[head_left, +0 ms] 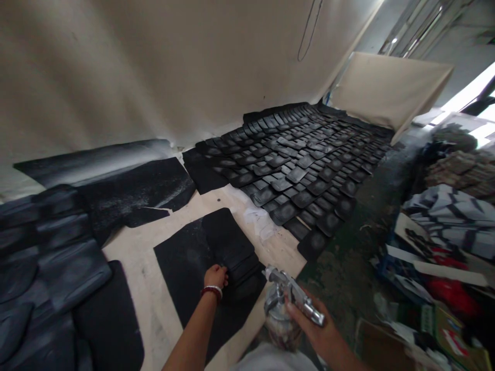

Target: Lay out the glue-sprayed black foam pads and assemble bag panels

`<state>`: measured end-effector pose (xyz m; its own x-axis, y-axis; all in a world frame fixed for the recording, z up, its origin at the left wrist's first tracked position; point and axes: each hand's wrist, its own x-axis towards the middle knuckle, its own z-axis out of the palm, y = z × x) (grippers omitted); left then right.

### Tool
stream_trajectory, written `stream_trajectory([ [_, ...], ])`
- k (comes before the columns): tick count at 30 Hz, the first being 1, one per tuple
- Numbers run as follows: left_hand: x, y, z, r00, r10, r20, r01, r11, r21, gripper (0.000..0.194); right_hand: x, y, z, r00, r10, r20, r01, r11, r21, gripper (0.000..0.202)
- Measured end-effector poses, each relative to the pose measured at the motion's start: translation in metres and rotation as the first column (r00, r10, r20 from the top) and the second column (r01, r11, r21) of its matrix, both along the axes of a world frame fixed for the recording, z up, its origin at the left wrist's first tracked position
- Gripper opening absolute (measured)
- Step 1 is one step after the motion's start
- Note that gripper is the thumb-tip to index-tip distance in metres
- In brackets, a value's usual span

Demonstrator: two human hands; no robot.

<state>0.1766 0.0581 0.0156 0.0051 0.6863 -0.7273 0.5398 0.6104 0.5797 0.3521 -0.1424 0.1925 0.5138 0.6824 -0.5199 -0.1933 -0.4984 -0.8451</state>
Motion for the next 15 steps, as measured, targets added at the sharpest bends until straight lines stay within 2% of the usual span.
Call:
stream_trajectory([
  [4,-0.002,0.001,0.002,0.998,0.045,0.05,-0.043,0.999,-0.028,0.018,0.0,0.006,0.002,0.999,-0.015,0.049,0.015,1.0,-0.015,0.046],
  [10,-0.005,0.0,-0.001,0.991,0.088,0.099,-0.082,0.995,-0.063,0.019,-0.005,-0.009,-0.007,0.994,-0.043,0.097,0.052,0.994,-0.099,0.052],
  [13,-0.006,0.0,-0.003,0.988,0.095,0.118,-0.085,0.993,-0.082,0.02,-0.01,-0.011,-0.008,0.994,-0.069,0.085,0.078,0.992,-0.103,0.052],
  [15,-0.008,0.001,-0.006,0.987,0.093,0.127,-0.082,0.993,-0.09,0.02,-0.016,-0.007,-0.007,0.998,-0.043,0.056,0.047,0.995,-0.089,0.05],
])
